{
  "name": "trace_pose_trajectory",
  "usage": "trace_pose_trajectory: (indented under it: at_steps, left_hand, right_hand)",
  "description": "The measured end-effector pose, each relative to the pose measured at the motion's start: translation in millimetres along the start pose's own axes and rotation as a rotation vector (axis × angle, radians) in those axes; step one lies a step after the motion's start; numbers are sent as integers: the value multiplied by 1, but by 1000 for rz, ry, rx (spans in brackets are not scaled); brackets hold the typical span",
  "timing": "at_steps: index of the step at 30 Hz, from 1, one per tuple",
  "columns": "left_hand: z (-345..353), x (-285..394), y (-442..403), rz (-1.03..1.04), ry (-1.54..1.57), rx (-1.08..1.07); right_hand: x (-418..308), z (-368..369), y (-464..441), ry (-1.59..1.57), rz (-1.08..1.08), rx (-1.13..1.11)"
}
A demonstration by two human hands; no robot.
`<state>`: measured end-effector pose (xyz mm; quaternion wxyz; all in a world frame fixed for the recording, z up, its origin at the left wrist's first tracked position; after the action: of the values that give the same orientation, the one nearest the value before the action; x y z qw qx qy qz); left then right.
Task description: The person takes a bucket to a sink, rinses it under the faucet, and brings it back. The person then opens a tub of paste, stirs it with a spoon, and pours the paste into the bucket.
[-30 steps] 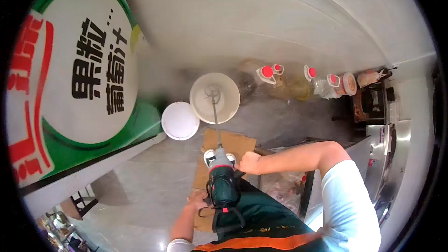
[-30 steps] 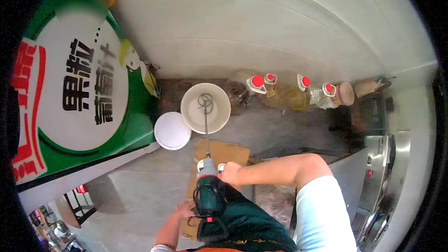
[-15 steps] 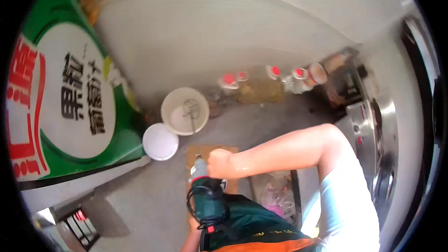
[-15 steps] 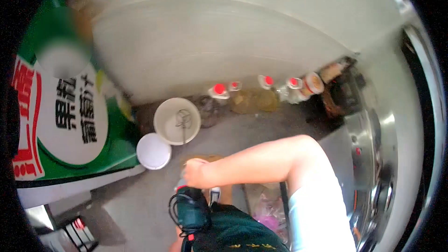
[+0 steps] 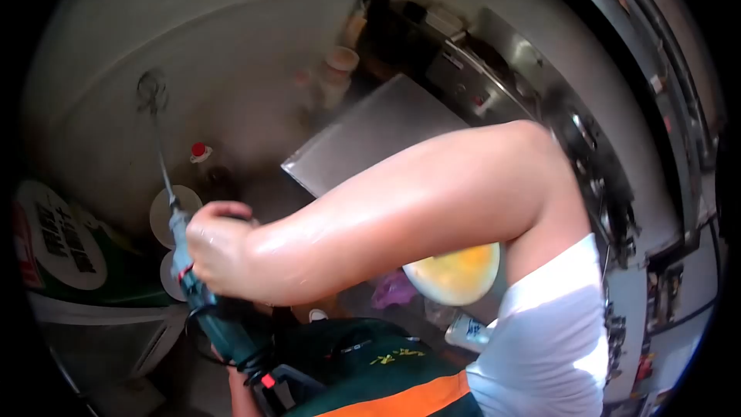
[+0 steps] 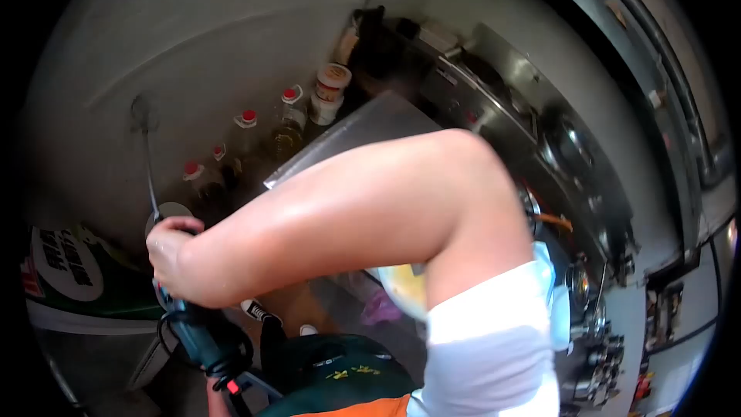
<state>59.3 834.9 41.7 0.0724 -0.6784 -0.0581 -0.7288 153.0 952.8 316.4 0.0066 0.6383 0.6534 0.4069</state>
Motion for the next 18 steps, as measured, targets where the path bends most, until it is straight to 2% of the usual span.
trace_pose_trajectory:
  at_steps: [3,5,7,9,11,15,17,18]
  left_hand:
    - [37,50,-3,223,-37,-145]
    - [49,48,-13,219,-85,-126]
    - [52,5,-40,98,-208,-6]
    - [71,21,-61,241,-595,-104]
    - [100,45,-91,374,-550,-254]
    - [160,56,-151,484,-795,-538]
    - [191,14,-169,643,-734,-589]
    - [206,10,-167,639,-754,-606]
  right_hand:
    - [-7,0,68,40,123,-61]
    - [-14,26,101,-143,295,-35]
    - [-27,54,133,-251,488,87]
    - [-38,75,168,-212,554,198]
    - [-45,114,191,-226,676,157]
    - [-60,175,231,-219,873,148]
    - [-92,201,242,-190,957,143]
    - [-101,203,250,-203,1007,101]
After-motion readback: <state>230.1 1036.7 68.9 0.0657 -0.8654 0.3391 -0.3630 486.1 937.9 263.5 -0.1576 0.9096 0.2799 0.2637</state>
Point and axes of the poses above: each hand's wrist, its own y-axis away from the middle knuckle, its own z-axis out of the palm, x = y × z, the point moved 2 cm from there along -y, towards the middle knuckle, and after that the axes turned 6 degrees about y, right-handed, at the moved point
